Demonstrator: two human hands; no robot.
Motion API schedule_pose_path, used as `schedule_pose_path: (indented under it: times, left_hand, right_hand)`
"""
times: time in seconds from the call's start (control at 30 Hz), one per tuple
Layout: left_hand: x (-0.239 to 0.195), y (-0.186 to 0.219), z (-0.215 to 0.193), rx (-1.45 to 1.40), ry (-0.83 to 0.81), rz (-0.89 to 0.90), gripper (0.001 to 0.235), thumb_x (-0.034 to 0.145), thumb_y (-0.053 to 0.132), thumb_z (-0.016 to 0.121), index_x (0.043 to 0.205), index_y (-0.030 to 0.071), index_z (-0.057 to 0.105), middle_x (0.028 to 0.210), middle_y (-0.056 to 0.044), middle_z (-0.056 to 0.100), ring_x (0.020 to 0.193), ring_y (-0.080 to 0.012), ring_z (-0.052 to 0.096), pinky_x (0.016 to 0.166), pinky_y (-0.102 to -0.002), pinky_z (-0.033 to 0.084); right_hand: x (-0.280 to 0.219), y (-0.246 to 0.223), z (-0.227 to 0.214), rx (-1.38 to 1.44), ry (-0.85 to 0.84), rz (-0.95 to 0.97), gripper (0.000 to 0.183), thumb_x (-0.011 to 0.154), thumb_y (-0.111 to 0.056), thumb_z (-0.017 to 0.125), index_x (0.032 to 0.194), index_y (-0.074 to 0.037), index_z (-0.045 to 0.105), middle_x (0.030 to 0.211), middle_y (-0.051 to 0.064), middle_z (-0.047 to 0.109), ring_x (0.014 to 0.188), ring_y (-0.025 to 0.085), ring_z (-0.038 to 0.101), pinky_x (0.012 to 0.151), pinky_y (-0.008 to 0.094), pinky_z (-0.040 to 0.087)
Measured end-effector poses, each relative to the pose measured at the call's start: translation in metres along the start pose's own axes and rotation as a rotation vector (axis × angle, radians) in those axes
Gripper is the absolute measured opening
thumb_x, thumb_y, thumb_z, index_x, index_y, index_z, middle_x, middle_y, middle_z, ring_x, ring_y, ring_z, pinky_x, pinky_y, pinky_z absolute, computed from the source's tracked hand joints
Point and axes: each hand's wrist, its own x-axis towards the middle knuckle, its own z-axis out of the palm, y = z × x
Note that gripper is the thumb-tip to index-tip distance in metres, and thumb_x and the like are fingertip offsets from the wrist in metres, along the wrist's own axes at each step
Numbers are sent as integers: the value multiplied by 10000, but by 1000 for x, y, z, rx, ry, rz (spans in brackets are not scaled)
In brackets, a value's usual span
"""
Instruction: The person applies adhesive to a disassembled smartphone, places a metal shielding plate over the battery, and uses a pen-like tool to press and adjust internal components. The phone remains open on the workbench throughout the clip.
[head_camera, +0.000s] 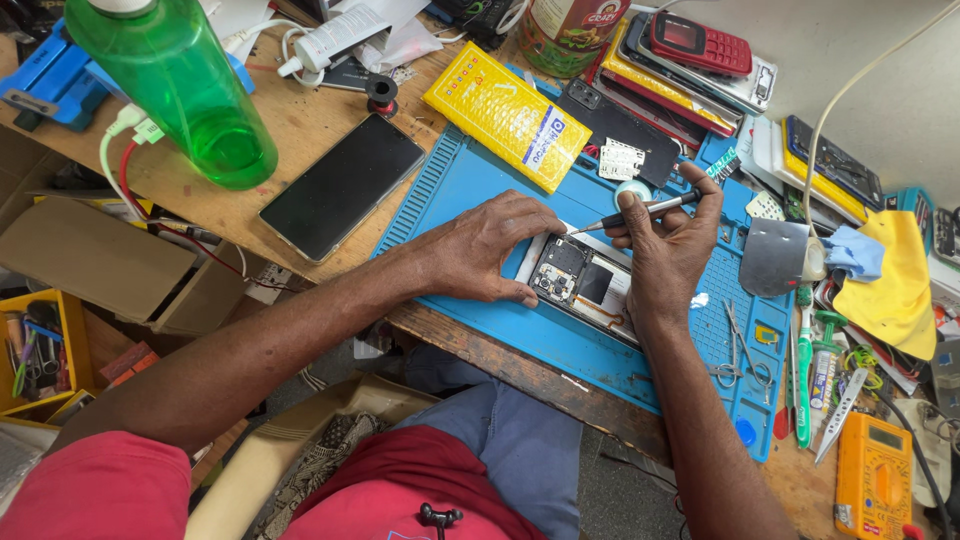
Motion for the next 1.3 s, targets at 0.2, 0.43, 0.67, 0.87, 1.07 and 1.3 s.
schedule_pose_path:
  times: [0.2,0.43,0.67,0.87,1.07,1.3]
  left_hand:
    - [-1,1,0,-15,2,-11,904,614,336,967,1369,43,563,1341,-134,606,1293,-342,530,1126,-452,435]
    - [0,2,0,-3,-14,-39,964,619,343,967,1423,67,512,1347,-140,598,1292,-343,525,1129,-456,431]
    - [-1,2,0,-39,-10,-63,1045,627,346,967,1485,93,426,1340,-128,603,1277,-342,529,1115,-462,433]
    - [-3,-2,3,-48,-3,-73,1018,628,340,963,1463,87,437,1318,-127,611,1274,-343,537,1109,-466,435]
    - [0,-7,1,-31,49,41,758,685,362,945,1292,93,580,1279,-121,622,1258,-347,559,1108,-463,448]
    - [-1,3,-3,29,16,93,495,716,334,915,1104,105,710,1338,-128,613,1284,-346,554,1101,-449,458]
  right_hand:
    - [1,2,0,-4,-10,5,656,996,-76,767,1487,-24,335,870,135,735,749,162,751,599,236,606]
    - [-4,-4,1,-62,-23,-89,640,1032,-82,771,1503,-39,340,948,124,737,824,180,765,669,268,634]
    - [-23,-31,7,-589,-146,-639,605,979,-50,818,1442,-88,431,1029,124,742,931,225,771,782,327,635]
    - [-11,-58,9,-510,-357,-515,529,985,19,745,1458,-79,531,1101,106,772,1033,206,782,894,348,655]
    - [-6,-70,19,-475,-306,-401,508,902,-15,751,1367,-93,563,1022,122,756,913,190,760,748,324,629]
    - [0,-70,15,-532,-384,-644,617,934,-27,790,1484,-77,515,1140,166,766,1040,249,763,841,340,602]
